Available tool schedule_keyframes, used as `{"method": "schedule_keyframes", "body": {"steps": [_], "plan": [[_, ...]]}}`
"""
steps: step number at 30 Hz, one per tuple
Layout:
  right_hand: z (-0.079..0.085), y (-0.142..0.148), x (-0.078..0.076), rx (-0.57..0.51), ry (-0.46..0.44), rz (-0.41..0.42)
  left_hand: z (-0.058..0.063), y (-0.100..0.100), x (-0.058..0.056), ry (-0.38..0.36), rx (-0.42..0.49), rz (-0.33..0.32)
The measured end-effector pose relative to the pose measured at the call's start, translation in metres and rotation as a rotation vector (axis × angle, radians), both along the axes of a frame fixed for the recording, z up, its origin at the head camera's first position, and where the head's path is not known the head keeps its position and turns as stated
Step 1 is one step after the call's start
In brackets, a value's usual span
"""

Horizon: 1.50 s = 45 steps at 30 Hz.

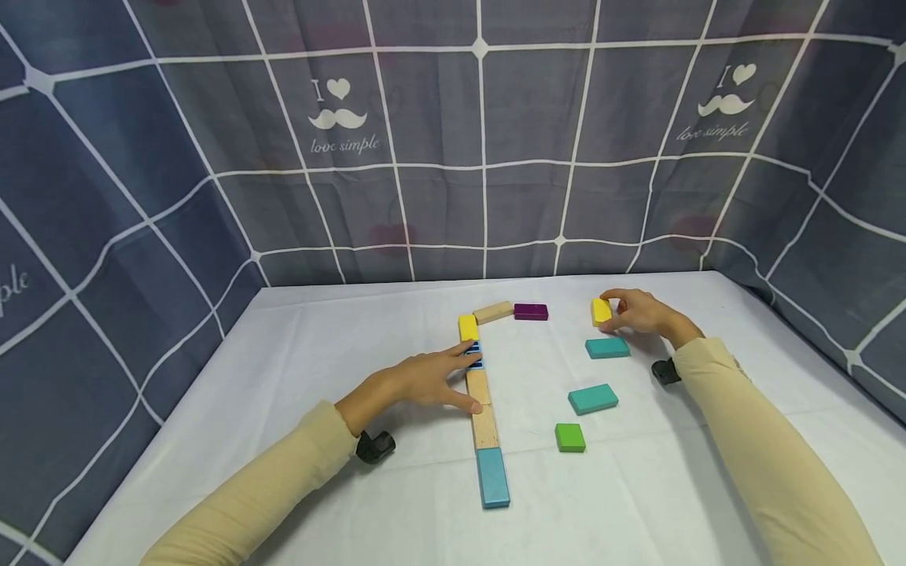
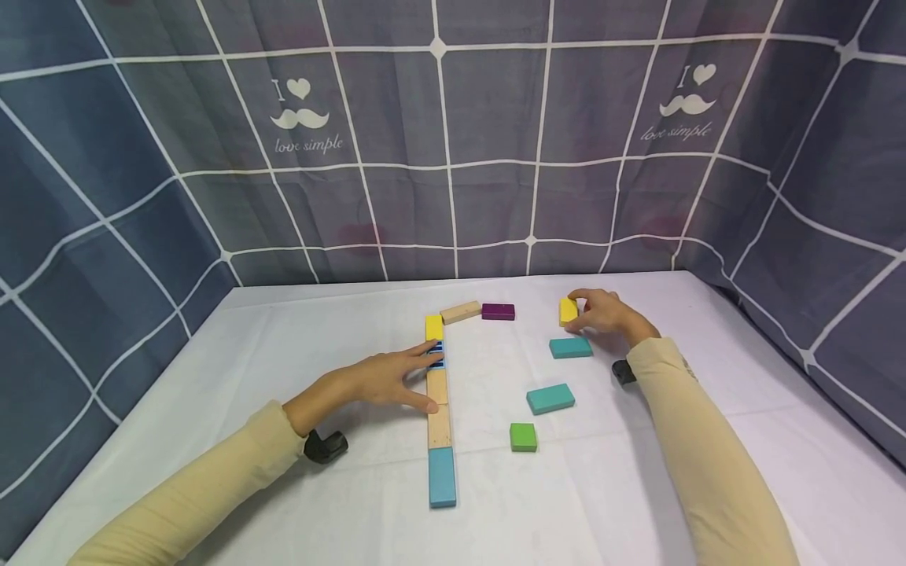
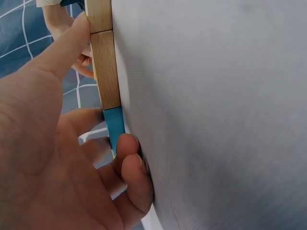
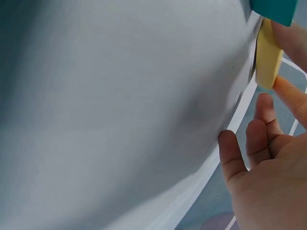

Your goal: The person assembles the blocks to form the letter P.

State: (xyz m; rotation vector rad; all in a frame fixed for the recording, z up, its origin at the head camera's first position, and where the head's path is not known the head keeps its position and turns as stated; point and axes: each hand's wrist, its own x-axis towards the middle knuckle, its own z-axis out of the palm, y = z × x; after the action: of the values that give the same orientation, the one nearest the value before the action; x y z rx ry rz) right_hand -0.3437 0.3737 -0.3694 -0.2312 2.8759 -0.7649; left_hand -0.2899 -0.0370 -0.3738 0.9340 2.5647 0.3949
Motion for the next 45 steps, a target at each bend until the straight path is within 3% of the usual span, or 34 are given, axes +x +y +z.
{"method": "schedule_keyframes", "body": {"steps": [8,16,26,45], "plan": [[0.010,-0.024,0.004,0.007,0.035,0.134,0.001,0.000,-0.001,0.000,0.002,-0.003],[0.013,-0.047,0.001,0.026,-0.070,0.198,0.001,0.000,0.000,-0.007,-0.003,0.001],[0.009,-0.053,-0.002,0.057,-0.060,0.236,0.001,0.001,0.000,0.000,-0.009,0.001],[0.010,-0.055,-0.002,0.052,-0.095,0.219,0.000,0.000,-0.001,0.004,-0.001,-0.002]]}}
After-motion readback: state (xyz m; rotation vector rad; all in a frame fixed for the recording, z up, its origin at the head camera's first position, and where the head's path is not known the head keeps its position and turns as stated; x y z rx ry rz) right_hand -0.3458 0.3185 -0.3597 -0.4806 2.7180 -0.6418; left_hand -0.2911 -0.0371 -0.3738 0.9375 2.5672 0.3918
